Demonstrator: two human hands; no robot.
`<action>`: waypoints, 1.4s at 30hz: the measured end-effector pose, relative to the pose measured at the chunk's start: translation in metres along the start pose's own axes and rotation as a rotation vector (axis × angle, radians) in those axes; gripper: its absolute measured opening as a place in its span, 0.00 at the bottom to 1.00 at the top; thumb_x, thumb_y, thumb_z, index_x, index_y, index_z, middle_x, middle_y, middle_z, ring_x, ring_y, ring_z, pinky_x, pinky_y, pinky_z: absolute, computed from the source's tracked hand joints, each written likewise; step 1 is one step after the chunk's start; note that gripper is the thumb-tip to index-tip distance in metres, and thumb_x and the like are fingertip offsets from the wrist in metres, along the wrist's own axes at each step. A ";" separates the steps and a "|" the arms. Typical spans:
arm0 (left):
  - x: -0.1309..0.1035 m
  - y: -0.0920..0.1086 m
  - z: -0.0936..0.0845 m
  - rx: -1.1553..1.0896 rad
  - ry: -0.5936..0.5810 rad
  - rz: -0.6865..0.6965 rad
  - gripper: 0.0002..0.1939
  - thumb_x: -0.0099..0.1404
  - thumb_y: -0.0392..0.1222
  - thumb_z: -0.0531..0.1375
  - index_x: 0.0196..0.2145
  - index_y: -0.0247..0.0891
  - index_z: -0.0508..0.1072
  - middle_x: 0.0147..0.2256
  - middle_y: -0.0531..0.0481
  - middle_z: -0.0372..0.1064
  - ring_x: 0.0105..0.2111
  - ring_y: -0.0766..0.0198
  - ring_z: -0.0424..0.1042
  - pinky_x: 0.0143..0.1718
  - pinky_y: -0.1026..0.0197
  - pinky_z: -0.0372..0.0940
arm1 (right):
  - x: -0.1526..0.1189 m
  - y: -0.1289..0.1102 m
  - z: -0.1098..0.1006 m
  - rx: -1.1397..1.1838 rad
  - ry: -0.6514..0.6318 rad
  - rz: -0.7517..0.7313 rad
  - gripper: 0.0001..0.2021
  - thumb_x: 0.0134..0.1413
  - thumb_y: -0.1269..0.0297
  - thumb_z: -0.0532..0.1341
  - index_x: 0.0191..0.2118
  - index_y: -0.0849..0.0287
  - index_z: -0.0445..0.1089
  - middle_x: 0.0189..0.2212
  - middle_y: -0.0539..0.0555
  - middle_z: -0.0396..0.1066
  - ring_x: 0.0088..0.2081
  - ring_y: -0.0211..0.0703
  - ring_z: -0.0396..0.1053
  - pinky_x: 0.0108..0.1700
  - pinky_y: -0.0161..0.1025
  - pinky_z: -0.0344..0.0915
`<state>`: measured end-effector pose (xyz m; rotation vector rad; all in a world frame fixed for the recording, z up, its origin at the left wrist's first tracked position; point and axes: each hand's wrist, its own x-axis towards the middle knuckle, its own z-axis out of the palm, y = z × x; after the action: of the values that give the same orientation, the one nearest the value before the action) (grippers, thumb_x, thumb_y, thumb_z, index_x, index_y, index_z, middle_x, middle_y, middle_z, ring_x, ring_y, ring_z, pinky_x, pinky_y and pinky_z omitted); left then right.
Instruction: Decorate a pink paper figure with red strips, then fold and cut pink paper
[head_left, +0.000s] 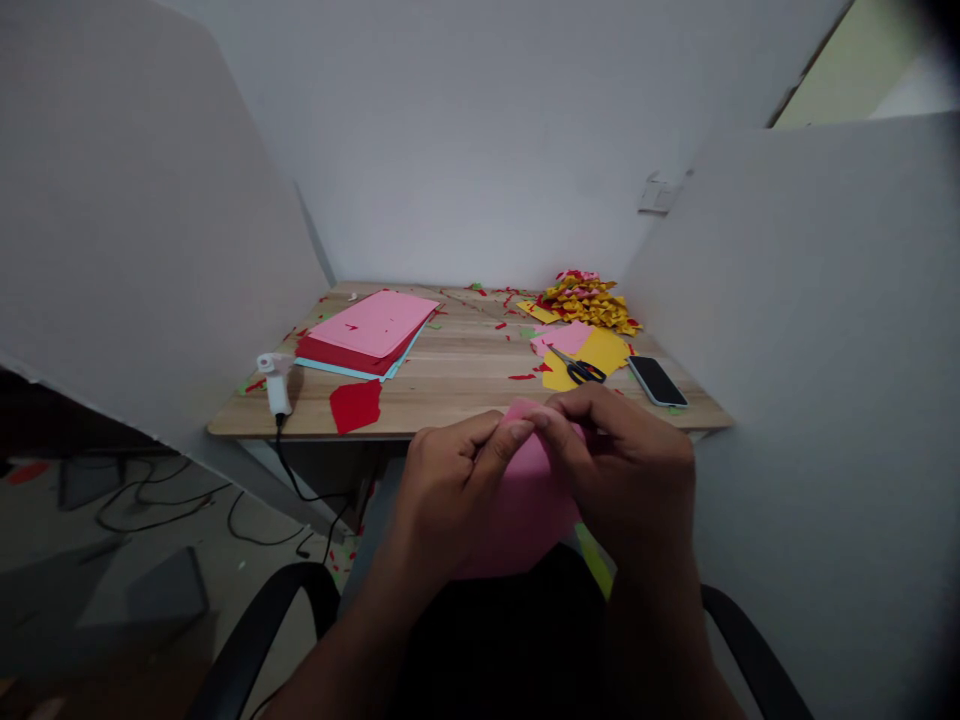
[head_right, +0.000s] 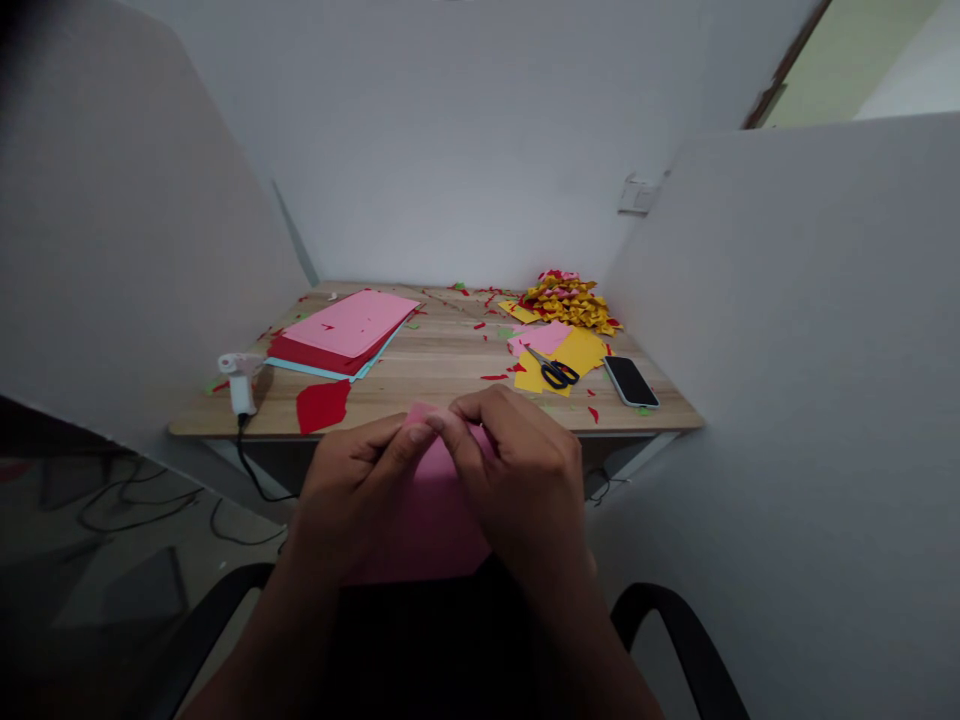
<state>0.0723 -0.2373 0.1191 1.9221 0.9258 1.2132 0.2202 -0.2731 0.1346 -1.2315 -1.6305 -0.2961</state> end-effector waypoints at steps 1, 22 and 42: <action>0.000 0.000 0.000 0.007 0.000 -0.001 0.21 0.71 0.48 0.55 0.21 0.38 0.65 0.19 0.58 0.57 0.21 0.70 0.57 0.24 0.64 0.51 | 0.000 0.000 0.000 0.005 -0.011 0.003 0.08 0.63 0.65 0.64 0.30 0.56 0.73 0.25 0.46 0.76 0.27 0.36 0.73 0.32 0.34 0.64; 0.000 -0.007 0.002 0.039 -0.007 0.003 0.22 0.72 0.50 0.55 0.21 0.38 0.62 0.19 0.59 0.54 0.21 0.71 0.55 0.23 0.64 0.49 | 0.000 0.004 0.001 -0.021 -0.067 -0.021 0.10 0.66 0.68 0.59 0.32 0.58 0.72 0.26 0.49 0.75 0.29 0.37 0.71 0.34 0.36 0.62; 0.158 -0.189 0.020 0.802 -0.051 -0.545 0.17 0.71 0.49 0.60 0.51 0.35 0.72 0.49 0.44 0.72 0.45 0.57 0.74 0.47 0.49 0.72 | 0.022 0.171 0.132 -0.196 -0.483 0.251 0.19 0.66 0.69 0.48 0.53 0.63 0.74 0.54 0.65 0.75 0.57 0.51 0.70 0.61 0.48 0.62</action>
<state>0.1005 -0.0098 0.0265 2.0181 1.9549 0.4849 0.2864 -0.0934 0.0327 -1.7385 -1.8529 0.0048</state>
